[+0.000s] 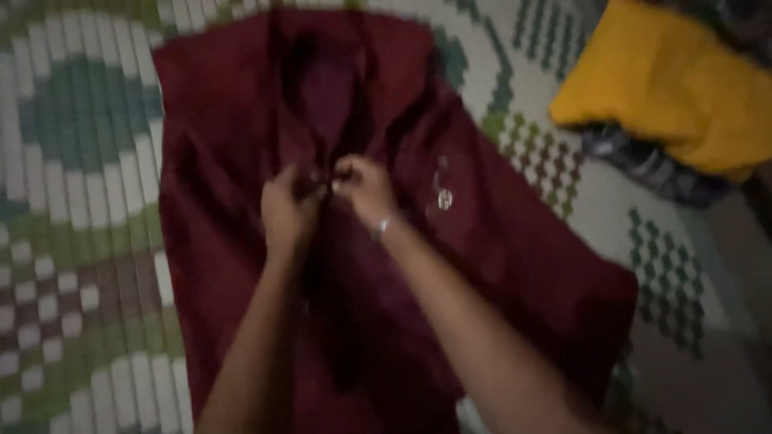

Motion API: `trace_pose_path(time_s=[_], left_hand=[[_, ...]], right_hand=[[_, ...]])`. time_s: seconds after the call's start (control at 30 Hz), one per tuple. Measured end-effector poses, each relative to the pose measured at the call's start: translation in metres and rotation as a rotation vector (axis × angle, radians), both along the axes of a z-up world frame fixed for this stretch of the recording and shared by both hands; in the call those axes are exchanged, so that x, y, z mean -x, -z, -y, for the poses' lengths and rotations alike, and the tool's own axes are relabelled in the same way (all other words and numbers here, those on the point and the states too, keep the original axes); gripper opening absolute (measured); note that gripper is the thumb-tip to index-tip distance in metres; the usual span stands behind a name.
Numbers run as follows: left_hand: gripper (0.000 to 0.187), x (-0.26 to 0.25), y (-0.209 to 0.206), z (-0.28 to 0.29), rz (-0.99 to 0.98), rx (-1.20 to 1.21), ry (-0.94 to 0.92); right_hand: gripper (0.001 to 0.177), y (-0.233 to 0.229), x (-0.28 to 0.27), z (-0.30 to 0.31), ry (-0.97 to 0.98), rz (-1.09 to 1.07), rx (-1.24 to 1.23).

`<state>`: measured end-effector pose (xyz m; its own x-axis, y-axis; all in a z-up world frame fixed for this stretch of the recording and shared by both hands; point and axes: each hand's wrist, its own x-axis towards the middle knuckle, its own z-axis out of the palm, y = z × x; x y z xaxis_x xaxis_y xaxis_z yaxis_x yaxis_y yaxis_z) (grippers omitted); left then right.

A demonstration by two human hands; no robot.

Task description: The person buttons a maroon sleeveless garment lying on a patterned mat. They fasten each button from top to bottom, smooth the fabric, and lift the garment to show the completed front.

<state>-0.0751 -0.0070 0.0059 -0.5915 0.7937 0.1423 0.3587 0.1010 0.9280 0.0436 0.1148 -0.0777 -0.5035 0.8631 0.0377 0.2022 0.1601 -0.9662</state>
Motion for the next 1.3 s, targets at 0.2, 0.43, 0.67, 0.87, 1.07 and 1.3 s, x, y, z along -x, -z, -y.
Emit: trace_pose_path(time_s=[0.2, 0.43, 0.67, 0.87, 1.07, 1.3], left_hand=[[0.021, -0.003, -0.007, -0.011, 0.059, 0.081, -0.093], [0.012, -0.02, -0.024, -0.007, 0.223, 0.152, -0.184], [0.013, -0.024, -0.013, -0.01, 0.126, 0.11, -0.202], [0.016, -0.017, -0.013, -0.004, 0.11, 0.175, -0.187], [0.014, -0.015, -0.017, 0.001, 0.153, 0.146, -0.141], [0.026, -0.012, -0.009, 0.002, 0.14, 0.093, -0.133]], right_hand=[[0.028, 0.005, 0.002, 0.004, 0.027, 0.031, -0.13], [0.032, -0.021, -0.011, 0.013, 0.014, -0.026, -0.12], [0.026, -0.035, -0.023, 0.004, 0.009, -0.046, 0.261], [0.023, -0.027, -0.021, 0.01, -0.092, -0.025, -0.034], [0.026, -0.024, -0.02, 0.009, -0.053, -0.003, 0.023], [0.017, -0.034, -0.017, 0.009, -0.085, -0.069, 0.072]])
